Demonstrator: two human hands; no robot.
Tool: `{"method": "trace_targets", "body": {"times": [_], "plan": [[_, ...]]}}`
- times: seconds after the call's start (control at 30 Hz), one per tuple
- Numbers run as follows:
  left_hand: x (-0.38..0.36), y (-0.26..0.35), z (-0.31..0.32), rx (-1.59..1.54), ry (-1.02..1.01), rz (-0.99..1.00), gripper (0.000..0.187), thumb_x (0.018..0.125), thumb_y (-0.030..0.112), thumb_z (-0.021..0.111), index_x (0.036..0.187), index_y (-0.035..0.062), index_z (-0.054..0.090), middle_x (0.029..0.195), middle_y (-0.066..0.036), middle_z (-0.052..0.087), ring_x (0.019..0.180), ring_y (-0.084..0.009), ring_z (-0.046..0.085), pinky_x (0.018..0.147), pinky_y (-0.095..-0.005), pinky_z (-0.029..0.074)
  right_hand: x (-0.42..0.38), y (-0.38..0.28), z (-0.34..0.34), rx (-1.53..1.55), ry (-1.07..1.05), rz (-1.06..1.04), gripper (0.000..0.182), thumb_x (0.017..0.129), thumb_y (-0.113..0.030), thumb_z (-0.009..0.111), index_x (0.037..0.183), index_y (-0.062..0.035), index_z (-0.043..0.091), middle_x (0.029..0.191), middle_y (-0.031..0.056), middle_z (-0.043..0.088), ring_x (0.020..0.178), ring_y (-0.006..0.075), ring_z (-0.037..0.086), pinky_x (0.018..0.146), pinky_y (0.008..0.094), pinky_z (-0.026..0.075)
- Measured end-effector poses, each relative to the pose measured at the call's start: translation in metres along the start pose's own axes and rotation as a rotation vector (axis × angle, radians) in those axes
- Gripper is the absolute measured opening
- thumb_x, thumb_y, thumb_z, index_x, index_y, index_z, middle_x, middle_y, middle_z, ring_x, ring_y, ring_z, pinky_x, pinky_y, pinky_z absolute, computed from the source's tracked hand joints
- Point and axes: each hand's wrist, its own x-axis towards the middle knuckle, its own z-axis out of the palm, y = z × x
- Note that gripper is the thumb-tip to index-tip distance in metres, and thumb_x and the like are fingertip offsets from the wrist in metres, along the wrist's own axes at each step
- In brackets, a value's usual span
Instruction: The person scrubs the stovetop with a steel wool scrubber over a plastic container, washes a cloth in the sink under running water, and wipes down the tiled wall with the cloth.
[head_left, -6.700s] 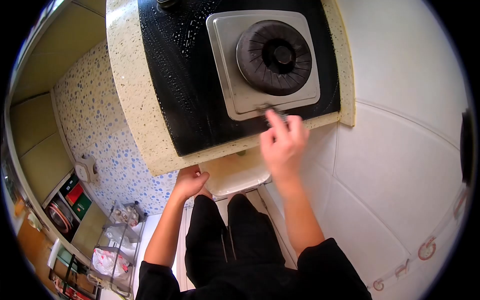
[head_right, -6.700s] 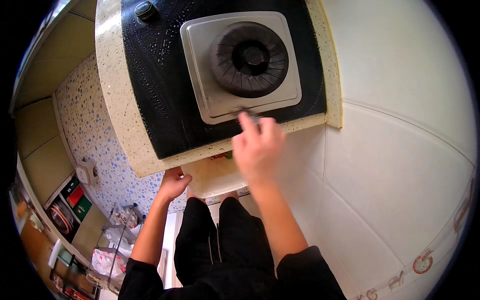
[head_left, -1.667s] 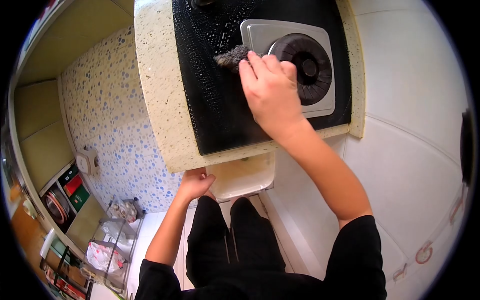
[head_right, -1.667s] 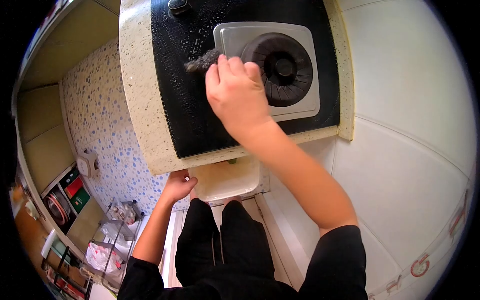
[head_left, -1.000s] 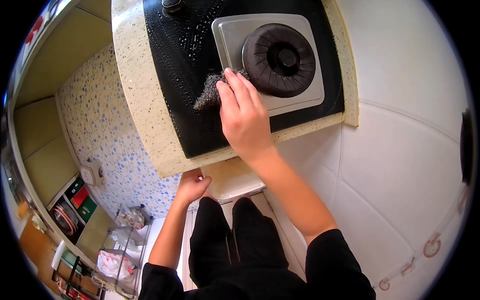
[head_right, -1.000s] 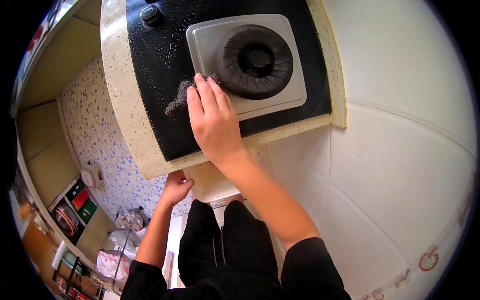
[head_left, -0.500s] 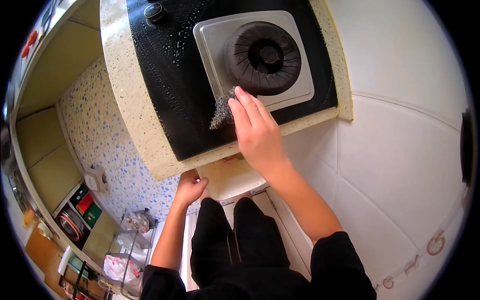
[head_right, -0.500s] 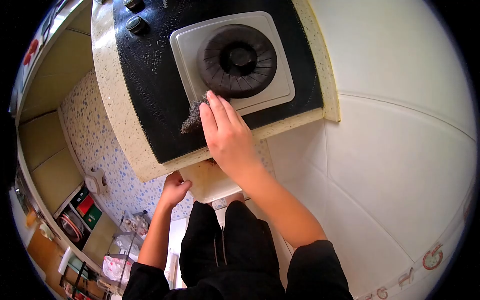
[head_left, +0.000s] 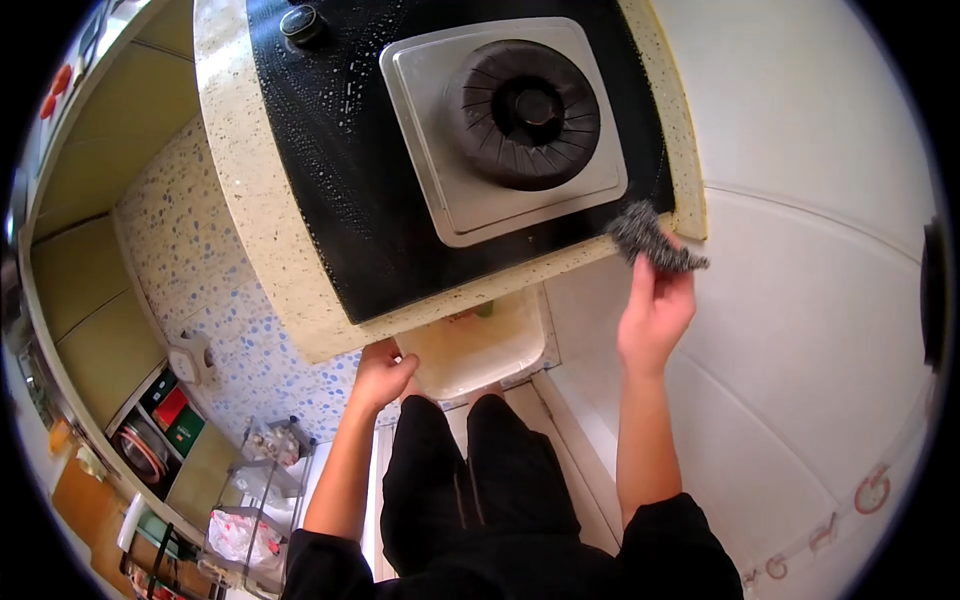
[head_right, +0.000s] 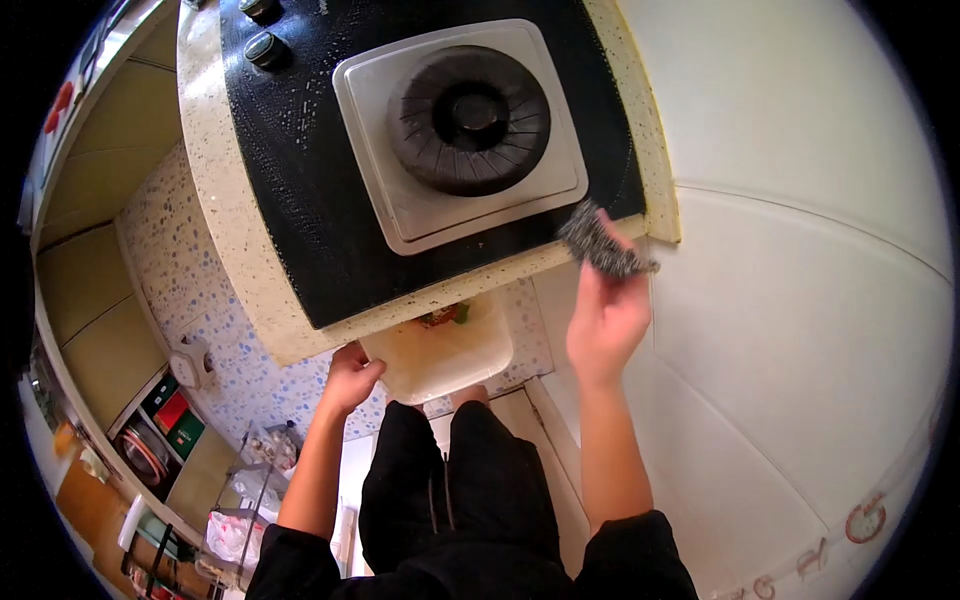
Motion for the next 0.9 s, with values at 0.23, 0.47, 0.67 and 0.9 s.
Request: {"method": "trace_targets", "body": {"times": [0.23,0.47,0.67,0.9], "plan": [[-0.001,0.005,0.000,0.007,0.002,-0.006,0.032,0.084,0.017,0.064,0.106,-0.0025,0.075,0.094,-0.020,0.078,0.083,-0.0265,0.073,0.077,-0.0385,0.056,0.086,0.046,0.006,-0.483,-0.125,-0.432,0.043,0.091,0.010,0.060,0.132,-0.0024,0.063,0.138,0.0137,0.069,0.124,0.0301,0.067,0.105,0.0360,0.053],[0.001,0.002,0.001,-0.017,0.000,-0.029,0.031,0.084,0.016,0.064,0.106,-0.0022,0.076,0.092,-0.019,0.078,0.082,-0.0238,0.073,0.076,-0.0372,0.056,0.045,0.046,-0.003,-0.596,-0.289,-0.503,0.050,0.079,0.012,0.062,0.126,-0.0036,0.065,0.134,0.0134,0.070,0.125,0.0331,0.066,0.104,0.0409,0.056],[0.000,0.011,0.002,-0.056,0.009,0.000,0.031,0.084,0.014,0.064,0.107,-0.0031,0.075,0.093,-0.017,0.078,0.082,-0.0222,0.072,0.076,-0.0368,0.055,-0.022,0.013,0.019,-0.340,-0.475,-0.418,0.052,0.076,0.015,0.063,0.126,-0.0009,0.066,0.137,0.0157,0.068,0.133,0.0335,0.062,0.113,0.0420,0.051],[0.001,0.010,0.000,-0.030,-0.001,-0.020,0.030,0.084,0.013,0.063,0.107,-0.0036,0.074,0.093,-0.017,0.078,0.083,-0.0221,0.071,0.077,-0.0366,0.055,0.065,0.044,0.000,-0.436,0.013,-0.302,0.044,0.090,0.011,0.061,0.132,-0.0016,0.062,0.138,0.0161,0.067,0.129,0.0354,0.064,0.110,0.0418,0.051]]}}
